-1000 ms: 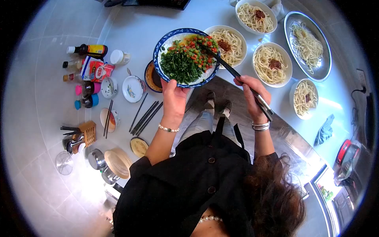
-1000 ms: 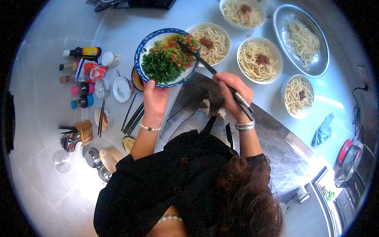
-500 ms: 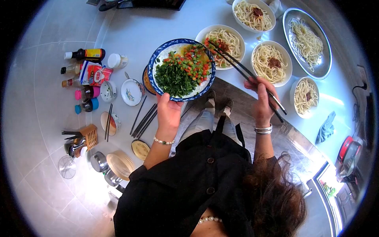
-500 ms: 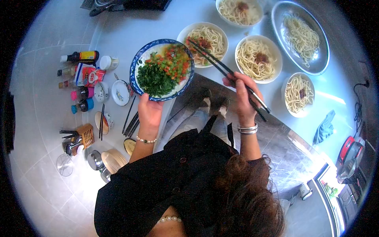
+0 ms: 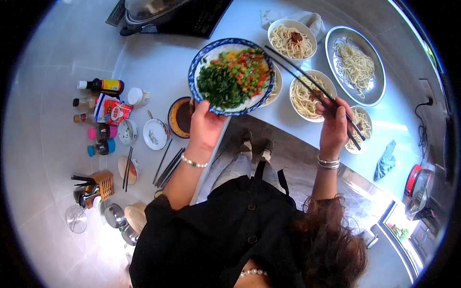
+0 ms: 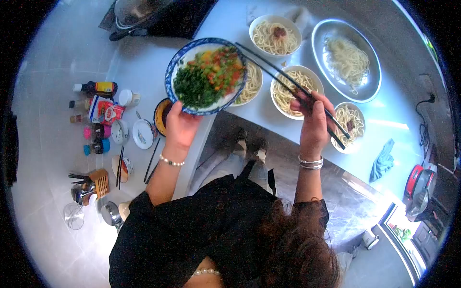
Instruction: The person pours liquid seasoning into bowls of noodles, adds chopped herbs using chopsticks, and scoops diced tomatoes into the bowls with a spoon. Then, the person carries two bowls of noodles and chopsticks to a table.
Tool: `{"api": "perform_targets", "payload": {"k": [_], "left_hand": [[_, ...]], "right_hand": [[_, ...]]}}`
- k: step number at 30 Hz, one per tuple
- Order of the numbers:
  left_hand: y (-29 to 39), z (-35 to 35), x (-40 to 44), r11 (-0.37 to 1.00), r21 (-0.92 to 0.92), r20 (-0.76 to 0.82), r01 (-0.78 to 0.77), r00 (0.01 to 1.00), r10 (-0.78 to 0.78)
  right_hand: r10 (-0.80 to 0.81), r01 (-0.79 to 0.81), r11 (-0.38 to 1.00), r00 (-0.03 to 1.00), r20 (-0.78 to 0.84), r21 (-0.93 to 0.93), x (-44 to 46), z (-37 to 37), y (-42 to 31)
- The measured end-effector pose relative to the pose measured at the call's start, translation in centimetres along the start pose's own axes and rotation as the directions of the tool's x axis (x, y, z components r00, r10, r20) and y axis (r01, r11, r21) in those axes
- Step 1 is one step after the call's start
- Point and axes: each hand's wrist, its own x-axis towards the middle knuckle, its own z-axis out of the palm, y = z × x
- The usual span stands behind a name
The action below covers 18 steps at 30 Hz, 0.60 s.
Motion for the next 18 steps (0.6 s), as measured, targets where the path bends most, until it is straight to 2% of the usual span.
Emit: {"api": "perform_targets", "payload": {"k": [2,5,6,9,11,18], "left_hand": [[-0.1,1.5,2.6,1.000,0.018,0.094,-0.005,0.996,0.003],[-0.4,3.7,5.3,0.995,0.096,0.105,-0.006,0.994,-0.004],[-0.7,4.2,6.2,0.996,0.084,0.152,-0.006,0.988,-0.007],[-1.4,4.8,8.5,0.996,0.082,0.160,0.046,0.985,-0.059],[-1.9,5.2,9.3,0.997,0.075,0.171,0.028,0.984,-0.041],[-2.7,5.5,10.7,0.997,0.072,0.172,0.001,0.985,-0.013]], "right_hand": [[-0.051,0.051,0.998,0.999,0.006,-0.047,1.2,0.0,-0.3],[-0.104,0.105,0.990,0.994,0.024,-0.099,1.8,0.4,-0.2],[-0.135,0.139,0.984,0.990,0.043,-0.109,2.0,0.6,0.0],[-0.086,0.098,0.975,0.994,0.066,-0.201,2.0,0.7,0.9],[-0.086,0.118,0.949,0.989,0.120,-0.292,1.8,0.9,1.3],[-0.129,0.187,0.898,0.977,0.169,-0.398,2.7,1.3,2.0]]}}
